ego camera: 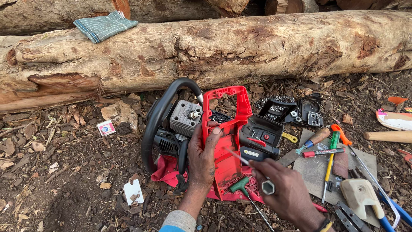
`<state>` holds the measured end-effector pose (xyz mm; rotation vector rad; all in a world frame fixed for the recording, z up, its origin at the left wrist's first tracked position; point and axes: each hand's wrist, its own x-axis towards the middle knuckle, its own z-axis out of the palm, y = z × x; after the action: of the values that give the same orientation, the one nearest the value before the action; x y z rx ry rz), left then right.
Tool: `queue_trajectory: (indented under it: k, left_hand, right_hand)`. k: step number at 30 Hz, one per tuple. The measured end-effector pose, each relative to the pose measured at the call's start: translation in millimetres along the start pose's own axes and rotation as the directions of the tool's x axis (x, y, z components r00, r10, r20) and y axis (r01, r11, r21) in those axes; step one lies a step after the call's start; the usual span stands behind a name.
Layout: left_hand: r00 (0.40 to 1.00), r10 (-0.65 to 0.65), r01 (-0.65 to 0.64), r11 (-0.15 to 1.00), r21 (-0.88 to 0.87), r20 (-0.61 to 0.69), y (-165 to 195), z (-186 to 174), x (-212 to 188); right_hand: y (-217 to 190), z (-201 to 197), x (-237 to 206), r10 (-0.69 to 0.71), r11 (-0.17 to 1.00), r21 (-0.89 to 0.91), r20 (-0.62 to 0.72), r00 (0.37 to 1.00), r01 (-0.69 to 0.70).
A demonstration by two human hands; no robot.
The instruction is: The person cleans the carburetor area of a disassembled chainsaw using a brush and a T-handle wrench. They then pick up the red plastic engine cover and scrape out debris from its interior using the wrench.
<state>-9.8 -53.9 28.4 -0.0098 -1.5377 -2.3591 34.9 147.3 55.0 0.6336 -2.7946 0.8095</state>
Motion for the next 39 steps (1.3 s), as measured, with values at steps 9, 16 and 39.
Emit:
queue_trajectory:
  k: [9,16,39]
  left_hand:
    - [0.999,0.033,-0.034,0.998,0.045,0.01,3,1,-1]
    - [1.0,-0.001,0.001,1.0,0.0,-0.001,4,2,2]
    - [0.996,0.023,-0.033,0.992,0.124,0.082,7,5,-4]
  right_hand:
    - [1,2,-1,-0.055,0.988,0.141,-0.045,0.997,0.061]
    - [0,-4,4,-0.018,0.996,0.089,-0.075,0.997,0.025]
    - [-10,3,2,0.368,0.868,0.329,0.078,0.927,-0.372]
